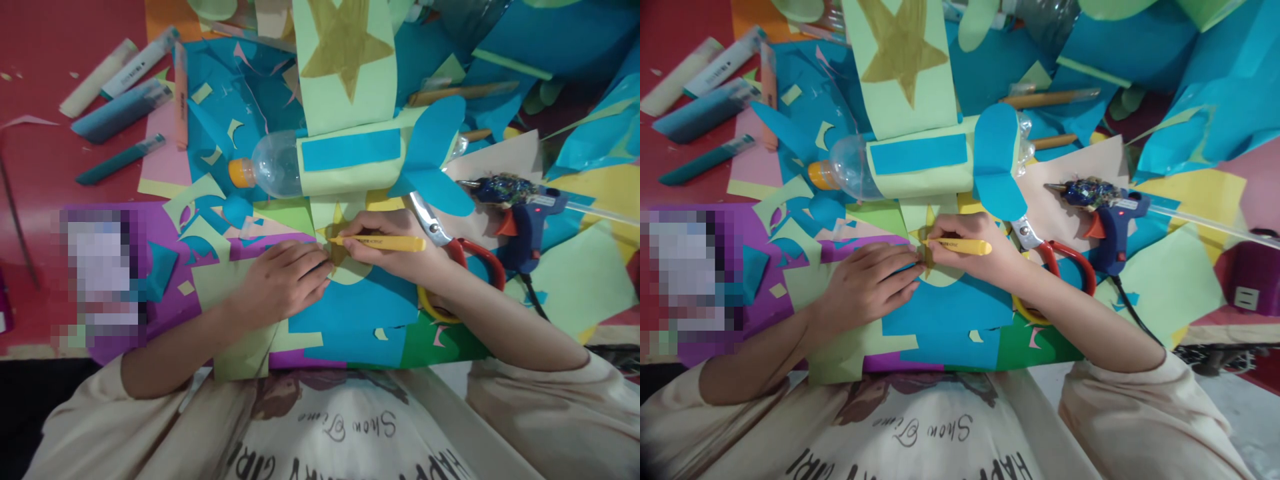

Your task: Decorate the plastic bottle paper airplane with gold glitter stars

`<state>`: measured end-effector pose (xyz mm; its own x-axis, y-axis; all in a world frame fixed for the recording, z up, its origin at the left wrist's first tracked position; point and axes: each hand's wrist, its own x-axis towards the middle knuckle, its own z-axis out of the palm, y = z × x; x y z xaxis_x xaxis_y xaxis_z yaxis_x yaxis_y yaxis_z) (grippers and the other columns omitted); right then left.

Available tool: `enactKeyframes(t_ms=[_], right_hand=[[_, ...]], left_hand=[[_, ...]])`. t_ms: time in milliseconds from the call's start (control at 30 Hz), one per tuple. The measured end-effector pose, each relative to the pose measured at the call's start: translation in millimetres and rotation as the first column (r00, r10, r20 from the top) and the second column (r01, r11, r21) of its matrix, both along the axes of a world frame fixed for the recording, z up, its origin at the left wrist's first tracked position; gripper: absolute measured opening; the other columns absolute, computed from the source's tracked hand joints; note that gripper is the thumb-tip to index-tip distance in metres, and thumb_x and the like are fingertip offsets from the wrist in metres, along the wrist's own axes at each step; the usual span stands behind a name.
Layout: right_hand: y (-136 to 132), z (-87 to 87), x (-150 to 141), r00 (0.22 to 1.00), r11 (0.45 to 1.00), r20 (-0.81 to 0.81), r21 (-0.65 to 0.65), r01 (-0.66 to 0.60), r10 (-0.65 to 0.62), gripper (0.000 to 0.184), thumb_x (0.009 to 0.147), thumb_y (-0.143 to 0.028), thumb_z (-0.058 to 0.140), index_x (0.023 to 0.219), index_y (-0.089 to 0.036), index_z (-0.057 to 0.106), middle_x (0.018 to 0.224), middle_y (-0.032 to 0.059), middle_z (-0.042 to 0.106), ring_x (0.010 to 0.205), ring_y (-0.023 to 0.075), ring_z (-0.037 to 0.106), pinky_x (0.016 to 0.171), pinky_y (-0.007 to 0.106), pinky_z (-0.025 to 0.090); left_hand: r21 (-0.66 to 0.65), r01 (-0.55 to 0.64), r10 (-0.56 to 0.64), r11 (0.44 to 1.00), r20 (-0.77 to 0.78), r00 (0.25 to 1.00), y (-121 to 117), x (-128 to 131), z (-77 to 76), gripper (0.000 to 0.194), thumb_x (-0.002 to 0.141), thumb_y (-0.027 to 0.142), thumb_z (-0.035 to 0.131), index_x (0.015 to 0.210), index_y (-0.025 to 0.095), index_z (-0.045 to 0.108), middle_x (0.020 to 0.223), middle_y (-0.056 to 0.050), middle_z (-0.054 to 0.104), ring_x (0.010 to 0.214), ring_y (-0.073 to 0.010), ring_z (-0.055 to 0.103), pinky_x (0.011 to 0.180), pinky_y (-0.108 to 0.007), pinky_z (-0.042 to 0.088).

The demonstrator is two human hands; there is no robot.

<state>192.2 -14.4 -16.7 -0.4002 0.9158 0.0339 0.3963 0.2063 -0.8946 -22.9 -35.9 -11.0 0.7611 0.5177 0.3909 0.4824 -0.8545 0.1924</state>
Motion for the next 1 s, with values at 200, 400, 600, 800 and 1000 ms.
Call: enactKeyframes(t_ms=[200,400,600,800,1000], right_hand=[[1.9,3.4,1.8,0.999,0.994,0.022,-0.098,0.048,-0.046,0.019,0.086,-0.032,0.061,0.074,-0.018,0.062,0.069,0.0022,0.068,0.059,0.0114,0.058,0.053,0.023,0.042],[1.2,1.8,1.8,0.999,0.997,0.015,-0.059,0.043,-0.043,0.017,0.088,-0.029,0.06,0.075,-0.019,0.059,0.07,0.0021,0.068,0.06,0.0117,0.06,0.055,0.023,0.043],[2.7,5.3,1.4,0.999,0.999,0.03,-0.038,-0.03,0.031,0.018,0.085,-0.026,0.058,0.069,-0.019,0.055,0.061,-0.0002,0.061,0.055,0.0094,0.052,0.053,0.023,0.039],[3.1,5.0,2.3,0.999,0.993,0.032,-0.117,-0.001,0.005,0.018,0.085,-0.029,0.058,0.07,-0.019,0.056,0.062,-0.0003,0.061,0.056,0.0099,0.053,0.054,0.024,0.04],[0.9,2.0,0.3,0.994,0.988,0.01,-0.11,0.111,-0.11,0.018,0.087,-0.034,0.059,0.075,-0.02,0.055,0.069,0.0014,0.064,0.062,0.0129,0.059,0.056,0.025,0.043]], left_hand=[[-0.048,0.004,-0.004,0.999,-0.015,1.0,-0.6,-1.2,0.2,0.023,0.101,0.018,0.047,0.097,0.015,0.07,0.095,-0.005,0.077,0.096,-0.0189,0.072,0.084,-0.033,0.058],[-0.067,0.008,-0.01,0.998,-0.02,1.0,-0.9,-2.3,0.3,0.023,0.101,0.018,0.048,0.098,0.016,0.07,0.098,-0.006,0.076,0.1,-0.0195,0.071,0.086,-0.033,0.057],[-0.03,0.0,0.0,1.0,-0.01,1.0,-0.7,-0.9,-1.2,0.022,0.1,0.018,0.05,0.099,0.014,0.071,0.097,-0.005,0.076,0.096,-0.0196,0.072,0.083,-0.034,0.057],[-0.073,0.005,-0.007,0.997,-0.028,1.0,-1.4,-1.8,-1.2,0.022,0.101,0.018,0.049,0.099,0.016,0.071,0.099,-0.006,0.076,0.101,-0.0195,0.071,0.087,-0.033,0.057],[-0.07,0.015,-0.016,0.997,-0.023,1.0,-0.4,-2.1,-1.7,0.021,0.101,0.018,0.049,0.099,0.015,0.07,0.098,-0.006,0.076,0.099,-0.0202,0.072,0.085,-0.034,0.057]])
